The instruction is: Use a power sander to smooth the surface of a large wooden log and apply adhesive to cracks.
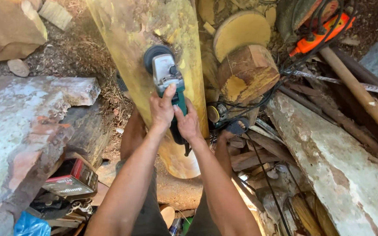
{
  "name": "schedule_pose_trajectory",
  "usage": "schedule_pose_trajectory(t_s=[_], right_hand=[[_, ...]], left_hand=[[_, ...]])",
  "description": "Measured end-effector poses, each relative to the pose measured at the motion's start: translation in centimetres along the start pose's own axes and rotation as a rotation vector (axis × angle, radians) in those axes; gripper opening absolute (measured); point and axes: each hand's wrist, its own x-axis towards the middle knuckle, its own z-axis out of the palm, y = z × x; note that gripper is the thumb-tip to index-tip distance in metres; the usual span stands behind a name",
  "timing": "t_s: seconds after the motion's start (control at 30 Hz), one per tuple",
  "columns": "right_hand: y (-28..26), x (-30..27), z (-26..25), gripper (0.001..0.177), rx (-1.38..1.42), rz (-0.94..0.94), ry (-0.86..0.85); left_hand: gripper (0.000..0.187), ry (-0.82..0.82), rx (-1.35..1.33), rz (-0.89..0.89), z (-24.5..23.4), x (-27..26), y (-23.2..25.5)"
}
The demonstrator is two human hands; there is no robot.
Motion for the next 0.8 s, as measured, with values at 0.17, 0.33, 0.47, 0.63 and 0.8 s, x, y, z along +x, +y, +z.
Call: schedule_pose_trajectory(t_s=[0.17,0.33,0.47,0.63,0.8], right_hand=[[0.4,-1.0,-1.1,0.053,-0.039,-0.011,-0.029],[0.5,-1.3,-0.3,0.056,-0.103,0.011,-0.041],[3.7,-1.9,-0.1,0.058,-0.065,-0.018,0.004],[5.2,-3.1,0.2,0.063,-0.056,-0.06,-0.023],[4.8,-4.1,0.6,0.066,-0.107,0.002,-0.003]], left_hand=[[0.055,0.026,-0.091,0.018,0.7,-1.3,-1.2],[0.054,0.005,-0.109,-0.025,-0.4,-1.4,-1.2],[0.052,-0.008,-0.131,0.059,0.0,-2.1,-2.4],[0.051,-0.031,-0.158,0.02,-0.8,-3.0,-3.5],[0.053,-0.057,-0.108,0.098,-1.5,-3.4,-5.1]])
